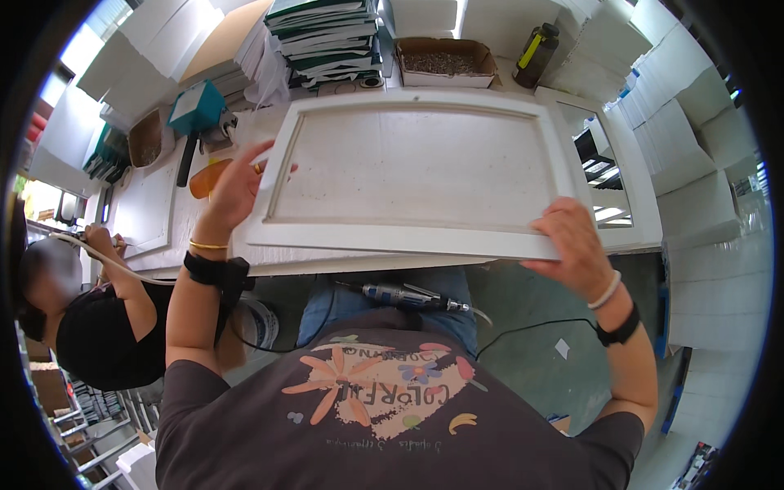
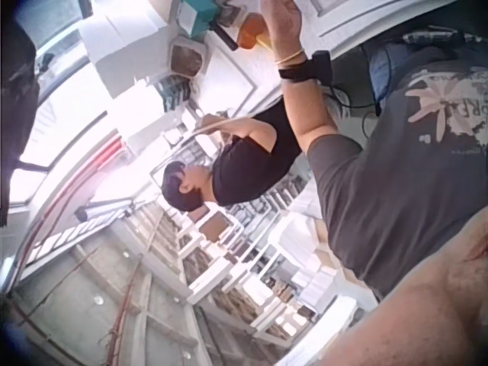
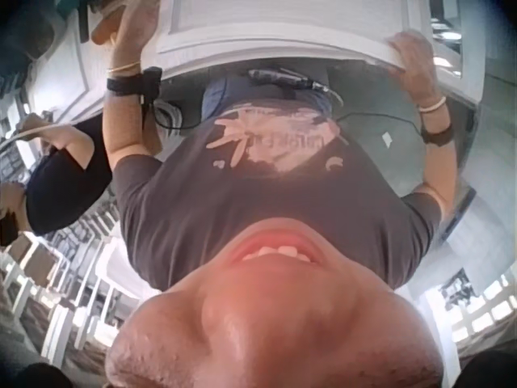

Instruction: Assembling mirror panels into white frames and securing them with a pneumatic screwdriver.

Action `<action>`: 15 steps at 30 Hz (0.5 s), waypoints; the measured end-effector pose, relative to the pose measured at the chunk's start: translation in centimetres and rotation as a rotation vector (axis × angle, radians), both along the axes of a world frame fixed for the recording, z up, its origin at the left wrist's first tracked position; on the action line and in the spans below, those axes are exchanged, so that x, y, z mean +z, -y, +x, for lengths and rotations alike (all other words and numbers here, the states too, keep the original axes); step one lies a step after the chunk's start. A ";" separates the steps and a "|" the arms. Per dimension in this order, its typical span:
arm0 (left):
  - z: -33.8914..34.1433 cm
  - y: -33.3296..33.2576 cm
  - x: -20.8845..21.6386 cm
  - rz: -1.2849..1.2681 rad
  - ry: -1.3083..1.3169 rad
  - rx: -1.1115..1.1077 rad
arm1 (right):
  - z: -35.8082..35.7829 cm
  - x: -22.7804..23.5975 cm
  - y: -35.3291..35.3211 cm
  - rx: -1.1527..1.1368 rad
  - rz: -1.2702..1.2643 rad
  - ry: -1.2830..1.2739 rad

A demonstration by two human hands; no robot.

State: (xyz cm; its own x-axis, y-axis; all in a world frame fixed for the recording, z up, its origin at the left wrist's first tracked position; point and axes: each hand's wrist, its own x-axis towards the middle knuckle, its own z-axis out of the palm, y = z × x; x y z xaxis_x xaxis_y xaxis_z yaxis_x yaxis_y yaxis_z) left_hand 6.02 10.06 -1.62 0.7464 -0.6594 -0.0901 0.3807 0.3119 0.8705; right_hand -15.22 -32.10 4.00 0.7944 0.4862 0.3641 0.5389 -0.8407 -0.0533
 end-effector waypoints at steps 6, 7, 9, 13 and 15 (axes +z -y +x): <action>-0.1 0.8 -3.7 0.586 0.293 0.431 | 4.3 -7.3 -0.1 0.009 0.062 -0.082; 0.2 0.8 -4.5 0.745 0.403 0.444 | 5.0 -8.5 0.2 0.008 0.067 -0.087; 1.0 0.7 -6.3 0.960 0.599 0.475 | 6.2 -10.4 0.5 -0.010 0.053 -0.091; 3.1 -1.5 -9.7 1.312 1.258 0.431 | 7.8 -13.0 -0.7 -0.086 -0.018 -0.105; 3.4 -1.0 -8.8 1.338 1.277 0.459 | 7.5 -12.4 -2.0 -0.085 -0.035 -0.132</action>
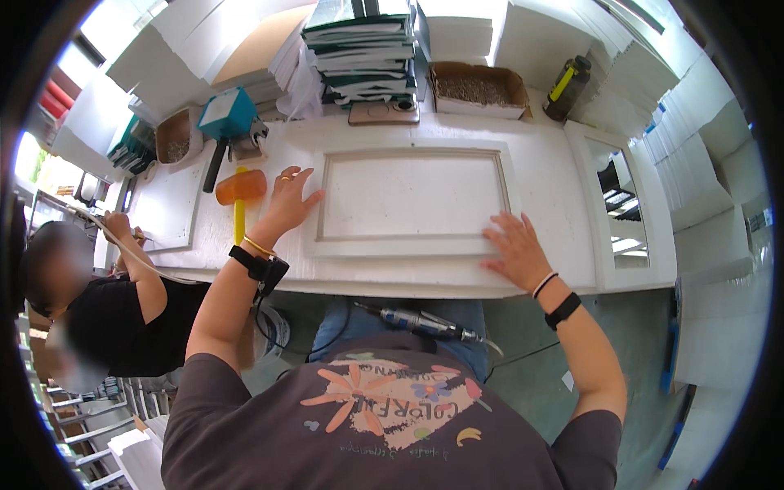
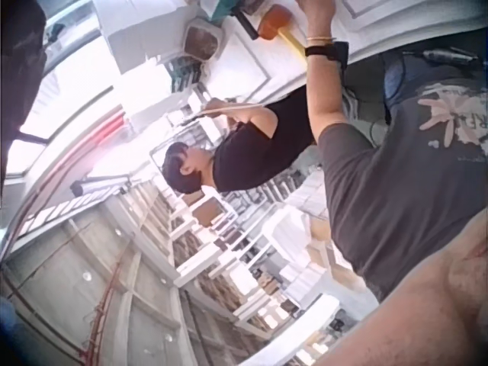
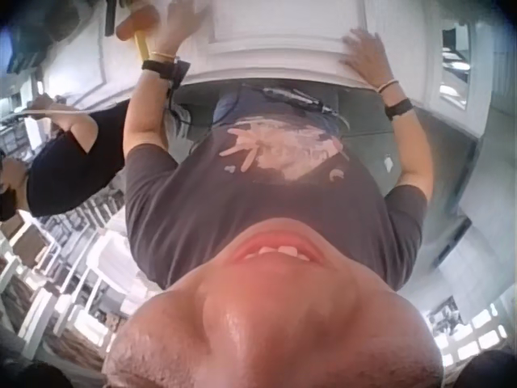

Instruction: Assembling mirror panels into white frames and securing them with a pneumatic screwdriver.

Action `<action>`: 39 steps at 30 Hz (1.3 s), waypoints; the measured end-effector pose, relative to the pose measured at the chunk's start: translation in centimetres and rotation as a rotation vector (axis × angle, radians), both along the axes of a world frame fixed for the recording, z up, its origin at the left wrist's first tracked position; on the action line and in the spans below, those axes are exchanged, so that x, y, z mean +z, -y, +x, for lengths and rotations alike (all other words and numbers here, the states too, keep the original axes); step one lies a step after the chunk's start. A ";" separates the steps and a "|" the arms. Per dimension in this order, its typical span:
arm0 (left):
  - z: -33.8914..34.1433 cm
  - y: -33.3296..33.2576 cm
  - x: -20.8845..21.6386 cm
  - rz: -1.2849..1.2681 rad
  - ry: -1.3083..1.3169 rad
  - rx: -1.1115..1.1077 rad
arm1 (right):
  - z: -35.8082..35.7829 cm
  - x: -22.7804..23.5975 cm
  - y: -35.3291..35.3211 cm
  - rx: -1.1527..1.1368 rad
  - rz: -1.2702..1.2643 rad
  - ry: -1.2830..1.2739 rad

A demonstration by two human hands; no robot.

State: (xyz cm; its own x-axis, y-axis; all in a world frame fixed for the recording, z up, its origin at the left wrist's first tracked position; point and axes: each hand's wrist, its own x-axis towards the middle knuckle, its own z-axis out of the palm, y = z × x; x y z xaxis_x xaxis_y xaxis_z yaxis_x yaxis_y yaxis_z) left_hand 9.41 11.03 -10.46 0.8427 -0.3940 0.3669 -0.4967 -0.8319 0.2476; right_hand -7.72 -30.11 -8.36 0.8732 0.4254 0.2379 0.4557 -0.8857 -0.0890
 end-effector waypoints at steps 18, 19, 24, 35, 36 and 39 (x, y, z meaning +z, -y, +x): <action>19.5 8.3 16.8 -0.414 0.300 -0.098 | 27.1 13.8 -6.0 -0.264 1.166 -0.308; 20.1 8.4 16.9 -0.412 0.248 -0.062 | 28.6 14.7 -6.0 -0.276 1.100 -0.272; 22.4 7.3 16.2 -0.490 0.140 0.041 | 34.3 16.4 -6.6 -0.410 1.139 -0.476; 22.5 4.8 15.4 -0.699 0.143 -0.007 | 36.1 13.9 -5.9 -0.206 1.391 -0.480; 22.1 5.1 15.6 -0.701 0.143 -0.008 | 35.8 13.4 -5.1 -0.143 1.463 -0.476; 20.9 4.8 15.8 -0.688 0.158 -0.015 | 34.7 12.5 -3.5 -0.032 1.576 -0.487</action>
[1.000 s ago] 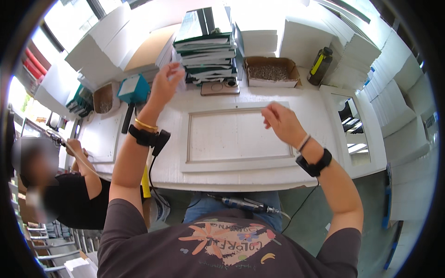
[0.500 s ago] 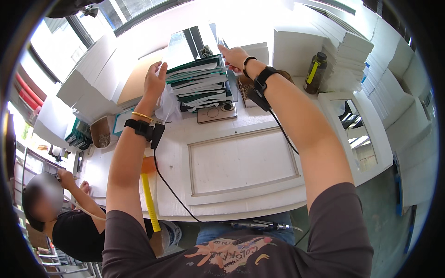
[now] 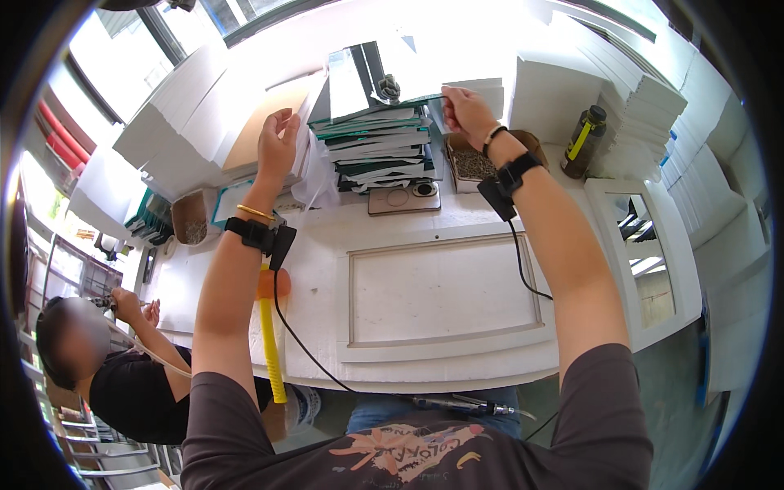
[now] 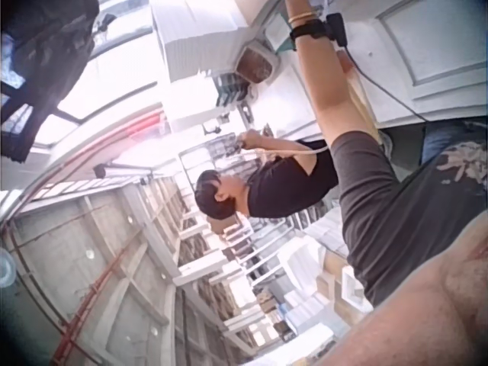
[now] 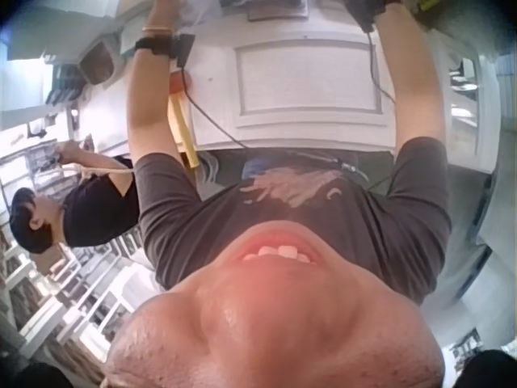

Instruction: Assembling mirror panels into white frames and securing them with a pneumatic screwdriver.

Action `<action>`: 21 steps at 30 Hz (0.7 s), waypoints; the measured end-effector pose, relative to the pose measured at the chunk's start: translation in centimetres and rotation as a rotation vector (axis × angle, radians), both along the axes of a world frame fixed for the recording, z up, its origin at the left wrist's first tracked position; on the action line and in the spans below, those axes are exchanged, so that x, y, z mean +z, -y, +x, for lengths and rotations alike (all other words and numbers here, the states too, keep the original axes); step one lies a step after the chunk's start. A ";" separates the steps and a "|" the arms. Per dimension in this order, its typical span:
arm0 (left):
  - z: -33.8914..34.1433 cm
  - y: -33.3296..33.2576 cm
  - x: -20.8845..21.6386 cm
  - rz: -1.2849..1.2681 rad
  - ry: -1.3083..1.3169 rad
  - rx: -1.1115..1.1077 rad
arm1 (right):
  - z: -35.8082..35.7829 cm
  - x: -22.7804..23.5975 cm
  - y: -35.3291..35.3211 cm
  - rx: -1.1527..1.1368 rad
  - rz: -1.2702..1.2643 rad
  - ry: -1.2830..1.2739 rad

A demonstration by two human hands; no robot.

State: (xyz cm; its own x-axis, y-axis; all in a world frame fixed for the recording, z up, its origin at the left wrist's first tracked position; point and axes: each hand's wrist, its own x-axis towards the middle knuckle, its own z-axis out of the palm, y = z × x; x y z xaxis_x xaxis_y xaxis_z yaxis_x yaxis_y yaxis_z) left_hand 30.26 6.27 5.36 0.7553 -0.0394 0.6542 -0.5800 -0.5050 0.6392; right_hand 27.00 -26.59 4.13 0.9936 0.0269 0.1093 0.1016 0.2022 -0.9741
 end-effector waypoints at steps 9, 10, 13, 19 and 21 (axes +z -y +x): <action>-2.0 2.3 0.0 0.530 0.379 -0.071 | -0.7 2.5 -1.0 -0.368 0.002 -0.173; -2.2 2.8 0.0 0.529 0.383 -0.073 | -0.6 2.3 -0.8 -0.371 0.002 -0.170; -2.3 3.1 0.0 0.613 0.285 -0.056 | -0.3 2.0 -0.7 -0.382 -0.005 -0.100; -2.4 2.9 0.1 0.650 0.240 -0.030 | 0.1 1.3 -0.9 -0.437 -0.078 -0.079; -2.7 3.0 0.3 0.661 0.227 -0.023 | 0.1 1.1 -0.7 -0.459 -0.003 -0.067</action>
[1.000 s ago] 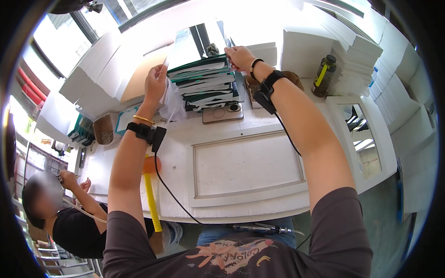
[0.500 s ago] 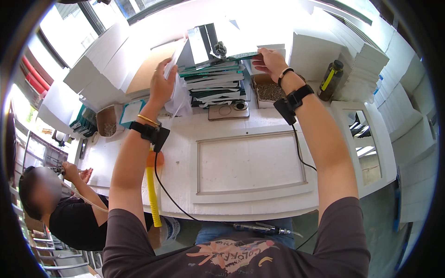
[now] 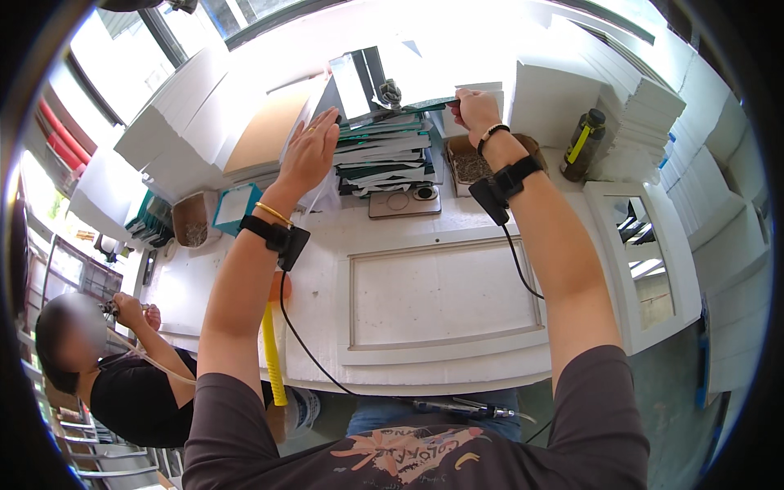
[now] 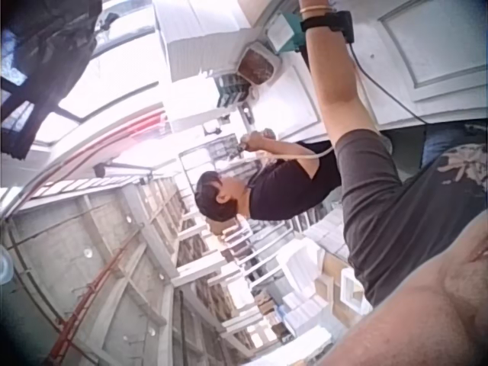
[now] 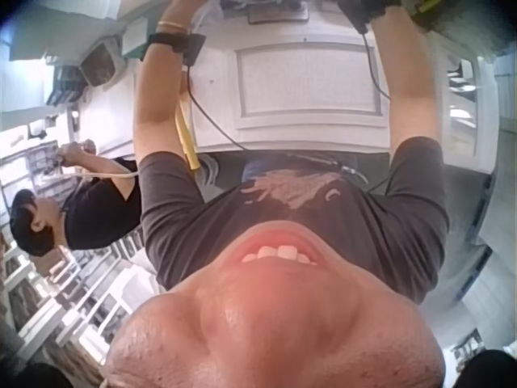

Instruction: Assembling mirror panels into white frames and securing them with a pneumatic screwdriver.

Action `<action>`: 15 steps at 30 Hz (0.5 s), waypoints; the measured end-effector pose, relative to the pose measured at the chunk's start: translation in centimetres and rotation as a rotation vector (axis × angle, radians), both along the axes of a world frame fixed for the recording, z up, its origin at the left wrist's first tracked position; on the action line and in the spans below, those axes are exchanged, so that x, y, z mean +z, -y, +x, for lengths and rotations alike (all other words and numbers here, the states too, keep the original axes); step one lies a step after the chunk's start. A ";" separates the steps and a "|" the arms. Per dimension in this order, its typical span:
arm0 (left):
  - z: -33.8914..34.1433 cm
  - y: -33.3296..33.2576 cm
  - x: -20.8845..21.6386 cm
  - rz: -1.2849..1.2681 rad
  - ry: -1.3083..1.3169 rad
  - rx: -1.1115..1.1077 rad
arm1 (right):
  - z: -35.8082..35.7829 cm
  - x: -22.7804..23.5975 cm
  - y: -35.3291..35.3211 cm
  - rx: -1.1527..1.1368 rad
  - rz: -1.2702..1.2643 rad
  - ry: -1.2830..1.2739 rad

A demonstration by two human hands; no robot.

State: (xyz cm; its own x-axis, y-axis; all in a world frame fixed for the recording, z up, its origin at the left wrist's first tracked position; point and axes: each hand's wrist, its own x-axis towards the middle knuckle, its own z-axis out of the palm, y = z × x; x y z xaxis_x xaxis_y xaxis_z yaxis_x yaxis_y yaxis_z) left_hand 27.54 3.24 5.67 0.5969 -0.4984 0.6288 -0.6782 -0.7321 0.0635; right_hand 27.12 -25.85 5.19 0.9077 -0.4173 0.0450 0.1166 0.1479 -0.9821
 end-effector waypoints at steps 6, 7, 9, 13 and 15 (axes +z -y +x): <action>-0.3 0.3 0.0 0.028 0.001 0.033 | 0.2 1.2 0.8 0.004 0.093 0.192; -0.2 0.4 0.0 0.028 -0.003 0.030 | 0.5 2.0 1.6 0.016 0.066 0.214; -0.1 0.4 0.3 0.018 -0.007 0.036 | 0.4 3.2 1.5 0.004 0.116 0.245; 0.1 0.3 -0.1 -0.008 -0.012 0.032 | -1.8 3.2 2.3 0.012 0.125 0.284; 0.7 0.1 0.0 -0.016 0.001 -0.016 | -3.8 3.8 3.5 0.019 0.091 0.314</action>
State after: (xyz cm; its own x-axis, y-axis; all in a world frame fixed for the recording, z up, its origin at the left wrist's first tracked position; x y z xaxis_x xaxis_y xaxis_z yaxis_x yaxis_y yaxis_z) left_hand 28.27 3.09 5.69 0.5879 -0.4978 0.6376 -0.6903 -0.7197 0.0745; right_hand 23.37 -29.37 9.03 0.8630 -0.4156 0.2874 0.4084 0.2389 -0.8810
